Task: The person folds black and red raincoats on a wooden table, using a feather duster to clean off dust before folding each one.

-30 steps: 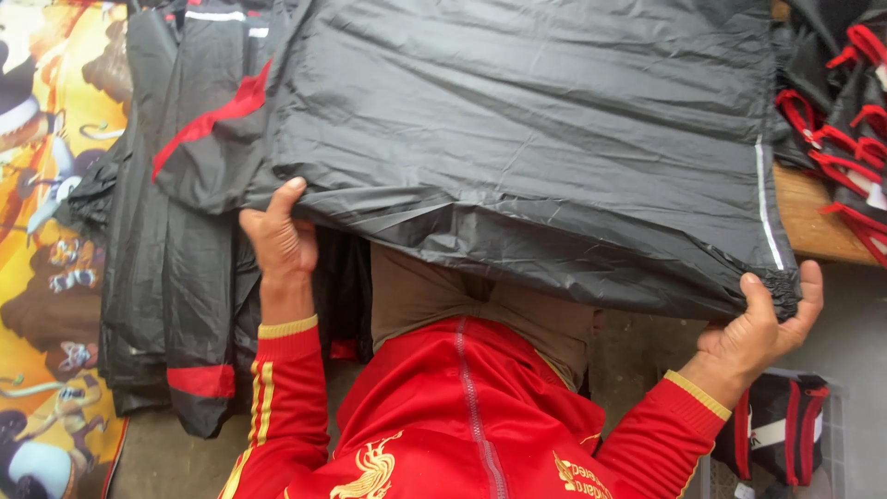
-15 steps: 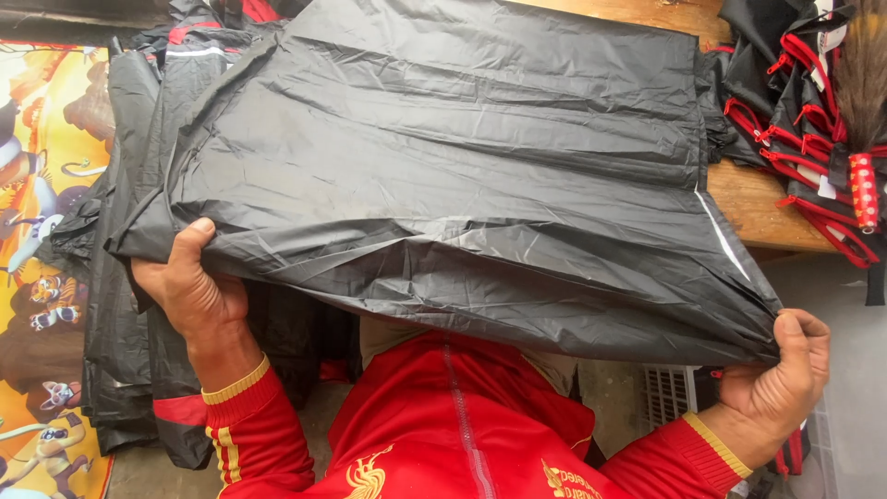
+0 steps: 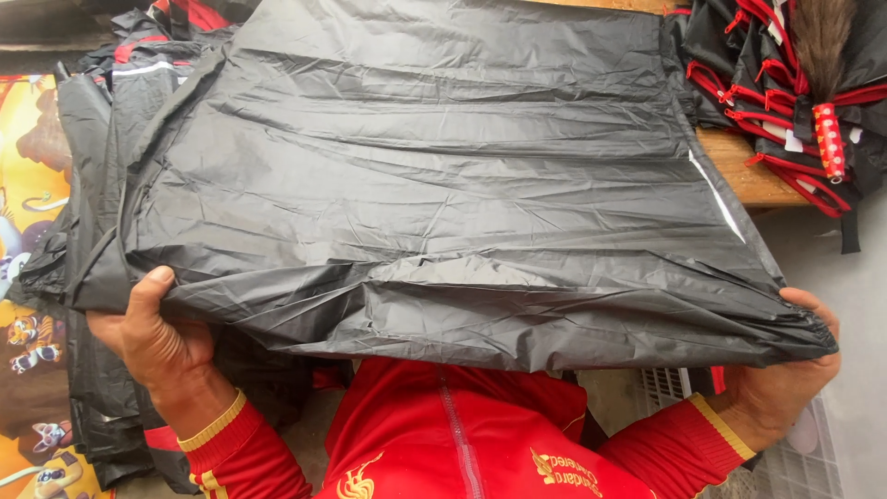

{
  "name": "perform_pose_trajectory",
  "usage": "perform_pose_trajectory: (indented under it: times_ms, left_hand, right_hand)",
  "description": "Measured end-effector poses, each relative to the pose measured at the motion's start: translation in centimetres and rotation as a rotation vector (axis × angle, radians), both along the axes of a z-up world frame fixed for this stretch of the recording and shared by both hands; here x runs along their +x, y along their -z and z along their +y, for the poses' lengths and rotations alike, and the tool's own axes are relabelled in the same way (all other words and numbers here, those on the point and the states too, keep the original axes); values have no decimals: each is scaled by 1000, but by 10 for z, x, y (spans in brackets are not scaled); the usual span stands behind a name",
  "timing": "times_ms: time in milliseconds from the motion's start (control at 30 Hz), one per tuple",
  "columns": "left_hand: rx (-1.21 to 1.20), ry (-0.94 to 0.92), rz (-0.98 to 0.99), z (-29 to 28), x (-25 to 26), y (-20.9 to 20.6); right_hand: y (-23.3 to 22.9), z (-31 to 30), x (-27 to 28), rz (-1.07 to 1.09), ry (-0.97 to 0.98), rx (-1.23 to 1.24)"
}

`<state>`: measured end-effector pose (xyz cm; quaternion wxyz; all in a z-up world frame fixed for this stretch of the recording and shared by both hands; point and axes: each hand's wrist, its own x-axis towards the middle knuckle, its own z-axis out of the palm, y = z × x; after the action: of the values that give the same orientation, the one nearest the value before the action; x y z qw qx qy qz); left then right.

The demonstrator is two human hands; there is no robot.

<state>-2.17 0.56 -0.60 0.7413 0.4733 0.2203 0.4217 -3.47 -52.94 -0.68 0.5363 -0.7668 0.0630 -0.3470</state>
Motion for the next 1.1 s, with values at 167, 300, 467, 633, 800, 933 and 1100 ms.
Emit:
perform_pose_trajectory:
  times_ms: [167,300,467,633,800,933,1100]
  left_hand:
    - [187,40,-229,5,-2,5]
    - [565,9,-401,-5,-2,-25]
    - [878,-547,-237,60,-4,32]
    - [585,-297,-545,27,1,25]
    - [1202,-447,45,7,-6,-24]
    - [1184,-538,83,3,-4,-21]
    - [1163,-576,125,3,-7,-21]
  right_hand:
    - [11,-16,0,-206,20,-78]
    - [68,-154,1,-151,-287,-181]
    - [37,-87,-16,-198,-404,-314]
    - [-27,23,-28,85,30,-13]
    - [-35,32,-35,41,-176,-309]
    - [39,-64,-9,-179,-309,-301]
    - [67,-92,2,-213,1,270]
